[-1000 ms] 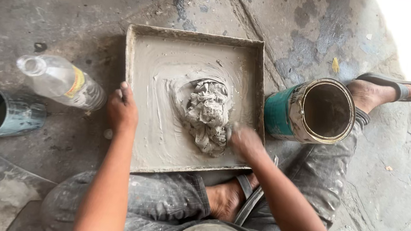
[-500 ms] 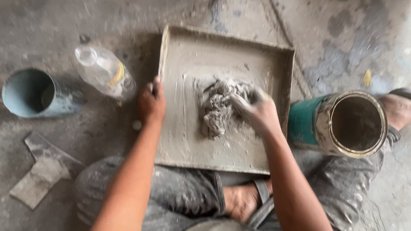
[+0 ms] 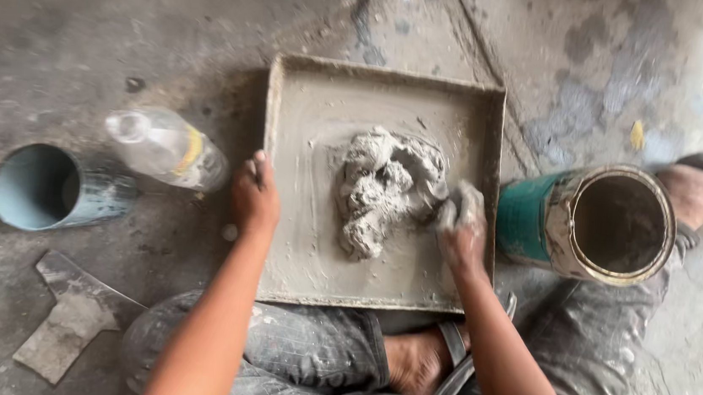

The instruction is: The person sits on the floor and kneads and folds a mound of wet cement mortar in a square metal tray by hand, occasionally adding water from a plastic bottle. They then use a small flat trowel-like piece to scrape and shape the mortar pile in the tray.

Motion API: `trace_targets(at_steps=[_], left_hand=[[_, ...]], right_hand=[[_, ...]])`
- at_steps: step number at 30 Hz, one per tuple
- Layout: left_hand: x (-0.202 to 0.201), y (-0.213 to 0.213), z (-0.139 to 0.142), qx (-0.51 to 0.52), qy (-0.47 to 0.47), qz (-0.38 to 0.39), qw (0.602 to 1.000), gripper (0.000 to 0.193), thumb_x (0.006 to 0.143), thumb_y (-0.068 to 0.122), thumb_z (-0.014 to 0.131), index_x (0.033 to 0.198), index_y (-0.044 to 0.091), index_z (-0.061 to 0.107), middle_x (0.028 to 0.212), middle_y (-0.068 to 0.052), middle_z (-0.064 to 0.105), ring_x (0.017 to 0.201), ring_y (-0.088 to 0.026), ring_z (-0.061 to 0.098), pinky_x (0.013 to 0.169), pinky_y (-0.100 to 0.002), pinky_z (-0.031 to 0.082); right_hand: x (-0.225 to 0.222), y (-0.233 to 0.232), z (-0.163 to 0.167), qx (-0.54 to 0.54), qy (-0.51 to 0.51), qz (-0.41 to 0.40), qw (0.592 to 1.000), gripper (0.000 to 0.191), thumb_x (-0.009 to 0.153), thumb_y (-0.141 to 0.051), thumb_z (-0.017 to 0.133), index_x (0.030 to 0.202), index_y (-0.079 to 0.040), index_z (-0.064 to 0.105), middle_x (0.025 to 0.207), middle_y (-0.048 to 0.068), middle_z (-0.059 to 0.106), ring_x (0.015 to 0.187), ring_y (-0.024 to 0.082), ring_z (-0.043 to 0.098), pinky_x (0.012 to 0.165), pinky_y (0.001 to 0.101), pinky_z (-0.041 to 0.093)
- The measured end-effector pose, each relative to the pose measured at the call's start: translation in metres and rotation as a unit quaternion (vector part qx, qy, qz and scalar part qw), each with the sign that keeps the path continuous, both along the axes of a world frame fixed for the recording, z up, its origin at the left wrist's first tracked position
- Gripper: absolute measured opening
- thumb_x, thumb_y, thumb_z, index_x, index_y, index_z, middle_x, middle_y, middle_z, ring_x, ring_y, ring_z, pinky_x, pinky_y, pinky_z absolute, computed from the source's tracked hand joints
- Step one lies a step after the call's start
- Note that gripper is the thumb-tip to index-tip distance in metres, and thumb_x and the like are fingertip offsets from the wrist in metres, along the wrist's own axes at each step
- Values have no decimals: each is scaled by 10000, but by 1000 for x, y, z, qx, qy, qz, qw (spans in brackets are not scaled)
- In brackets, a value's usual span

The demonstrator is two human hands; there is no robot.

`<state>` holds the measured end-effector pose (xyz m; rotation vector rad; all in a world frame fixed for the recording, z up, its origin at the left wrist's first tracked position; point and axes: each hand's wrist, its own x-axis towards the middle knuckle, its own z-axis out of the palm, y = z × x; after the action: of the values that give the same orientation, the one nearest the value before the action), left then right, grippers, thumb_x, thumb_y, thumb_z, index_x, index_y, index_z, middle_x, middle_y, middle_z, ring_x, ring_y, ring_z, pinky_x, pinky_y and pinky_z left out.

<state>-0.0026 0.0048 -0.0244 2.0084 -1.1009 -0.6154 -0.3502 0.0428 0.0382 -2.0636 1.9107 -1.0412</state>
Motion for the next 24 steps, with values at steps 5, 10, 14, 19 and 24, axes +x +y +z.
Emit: trace_targets(at_steps=[5, 10, 14, 19, 24], left_hand=[[1, 1, -9, -8, 39, 7, 999, 590, 1057, 520, 413, 1075, -8, 673, 1062, -290, 677, 1018, -465, 644, 872, -513, 489], [-2, -6, 11, 21, 18, 11, 1000, 583, 1053, 511, 386, 1045, 3, 672, 1027, -296, 669, 965, -483, 631, 809, -528, 479], [0, -1, 17, -43, 49, 20, 998, 612, 1067, 519, 378, 1007, -18, 666, 1002, -297, 679, 943, -473, 634, 819, -515, 487], [0, 2, 7, -20, 60, -1, 998, 625, 1089, 496, 354, 1001, -48, 648, 999, -304, 669, 963, -475, 621, 858, -513, 471], [0, 0, 7, -31, 28, -6, 999, 608, 1084, 481, 353, 1054, -41, 662, 1039, -302, 662, 987, -475, 617, 873, -514, 466]], right_hand=[[34, -98, -55, -88, -169, 25, 981, 402, 968, -36, 512, 1353, 28, 611, 1302, 189, 644, 1196, 365, 609, 1039, 450, 482], [123, -199, -15, 423, -595, -38, 682, 244, 961, -262, 629, 1075, -52, 678, 928, 78, 653, 810, 195, 622, 695, 384, 555], [142, -126, 28, 404, -82, 364, 835, 203, 886, -263, 694, 1047, -148, 740, 913, 63, 753, 833, 189, 734, 768, 327, 585], [74, 9, 43, 12, 46, 391, 919, 208, 835, -167, 733, 1024, -104, 670, 1094, 139, 652, 1130, 385, 637, 836, 496, 567], [91, -47, 14, -32, 38, 283, 958, 451, 863, -182, 612, 1283, -18, 637, 1301, 248, 597, 1321, 464, 507, 1146, 660, 369]])
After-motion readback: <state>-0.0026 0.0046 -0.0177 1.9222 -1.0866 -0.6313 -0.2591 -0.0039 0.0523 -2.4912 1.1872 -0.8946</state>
